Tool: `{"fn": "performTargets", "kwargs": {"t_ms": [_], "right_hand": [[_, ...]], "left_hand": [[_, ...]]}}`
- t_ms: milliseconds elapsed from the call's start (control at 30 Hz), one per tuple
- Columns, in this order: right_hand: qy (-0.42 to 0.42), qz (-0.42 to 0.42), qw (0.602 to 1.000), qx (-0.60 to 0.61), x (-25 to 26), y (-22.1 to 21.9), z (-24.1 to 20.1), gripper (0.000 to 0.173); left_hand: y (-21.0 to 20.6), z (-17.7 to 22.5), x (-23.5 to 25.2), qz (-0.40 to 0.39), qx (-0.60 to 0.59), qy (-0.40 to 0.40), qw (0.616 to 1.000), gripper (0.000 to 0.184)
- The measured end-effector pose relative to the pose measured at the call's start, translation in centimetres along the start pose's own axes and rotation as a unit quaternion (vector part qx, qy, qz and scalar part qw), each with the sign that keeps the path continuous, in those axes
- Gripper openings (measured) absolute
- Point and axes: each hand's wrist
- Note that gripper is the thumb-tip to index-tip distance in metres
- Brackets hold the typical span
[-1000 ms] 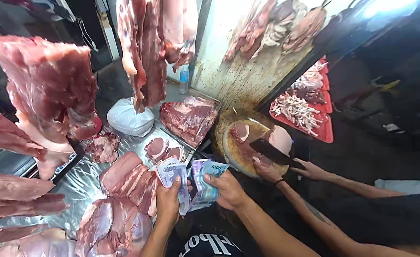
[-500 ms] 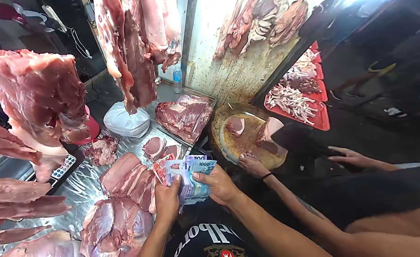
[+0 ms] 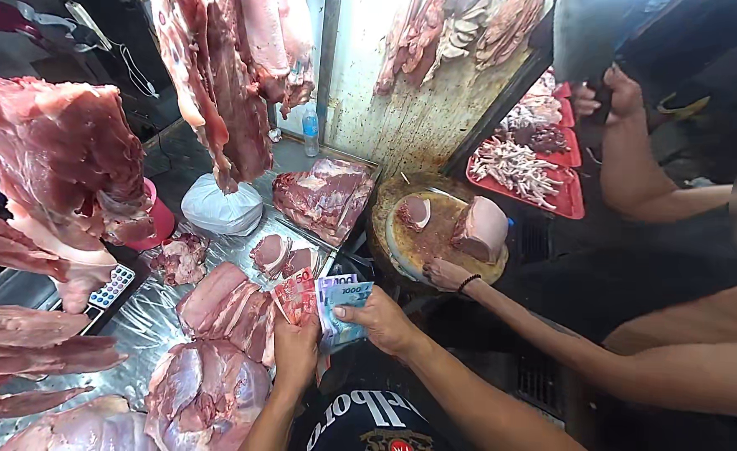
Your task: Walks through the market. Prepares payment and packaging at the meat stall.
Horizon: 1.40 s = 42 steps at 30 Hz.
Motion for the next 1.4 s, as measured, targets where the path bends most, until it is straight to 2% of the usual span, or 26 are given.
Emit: {"fn": "performTargets", "kwargs": {"t_ms": [133, 200, 267, 400, 433, 567, 667, 767, 933, 967, 1033, 1100, 1200, 1300, 1367, 1400], "right_hand": [[-0.021, 0.047, 0.999, 0.000, -0.2, 0.1, 0.9, 0.033], [-0.013, 0.049, 0.999, 0.014, -0.6, 0.4, 0.7, 0.035], [-0.003, 0.040, 0.999, 0.021, -0.9, 0.4, 0.2, 0.037], [0.021, 0.015, 1.000, -0.002, -0.7, -0.1, -0.2, 0.037], [0.017, 0.014, 1.000, -0.014, -0.6, -0.2, -0.2, 0.037], [-0.008, 0.024, 0.999, -0.022, -0.8, 0.7, 0.4, 0.030], [-0.019, 0.035, 0.999, 0.004, -1.5, 1.5, 0.6, 0.036], [-0.026, 0.037, 0.999, 0.025, -1.8, 1.9, 0.4, 0.039], [-0.017, 0.069, 0.997, 0.027, -1.8, 1.8, 0.8, 0.036], [-0.016, 0.081, 0.996, 0.021, -1.8, 1.6, 0.9, 0.035], [-0.006, 0.103, 0.995, -0.013, -1.7, 1.4, 1.2, 0.033], [0.011, 0.125, 0.987, -0.095, -1.8, 1.2, 1.9, 0.034], [-0.003, 0.156, 0.973, -0.171, -1.8, 1.3, 3.3, 0.036], [-0.058, 0.138, 0.988, -0.034, -1.0, 2.5, 2.9, 0.032], [-0.091, 0.126, 0.986, 0.058, -0.4, 3.9, 2.5, 0.029], [-0.105, 0.119, 0.981, 0.112, 0.0, 4.8, 2.3, 0.038]], "left_hand": [[0.2, -0.7, 0.0, 0.022, -0.032, -0.016, 0.999, 0.028], [0.5, -0.7, 0.1, 0.041, -0.037, -0.020, 0.998, 0.024], [1.0, -0.3, 0.1, 0.045, -0.037, -0.018, 0.998, 0.030], [1.0, 0.0, -0.6, 0.024, -0.011, -0.011, 1.000, 0.007], [0.9, -0.1, -0.8, 0.018, 0.005, -0.009, 1.000, 0.006], [0.9, -0.9, -1.1, -0.002, -0.002, -0.007, 1.000, 0.027], [1.3, -1.0, -1.0, -0.037, -0.004, -0.014, 0.999, 0.025], [1.5, -0.4, -0.7, -0.035, 0.010, 0.004, 0.999, 0.035], [1.3, -1.2, -0.4, -0.100, 0.013, 0.024, 0.995, 0.016], [1.1, -1.2, -0.7, -0.104, 0.011, 0.025, 0.994, 0.017], [0.3, -1.6, -1.0, -0.120, -0.021, 0.031, 0.992, 0.032], [-0.4, -2.4, -1.5, -0.167, -0.033, 0.058, 0.984, 0.042], [-1.2, -3.7, -1.9, -0.194, 0.009, 0.103, 0.976, 0.041], [-1.1, -3.8, -1.3, -0.189, 0.007, 0.121, 0.974, 0.034], [-0.9, -3.6, -1.0, -0.153, -0.008, 0.113, 0.982, 0.032], [-0.8, -3.4, -0.5, -0.123, -0.016, 0.101, 0.987, 0.031]]}}
Point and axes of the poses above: each hand's wrist, its own x-axis towards the middle knuckle, its own y-axis out of the back of the hand, z = x × y, and after that the axes turned 7 degrees about x, right-handed
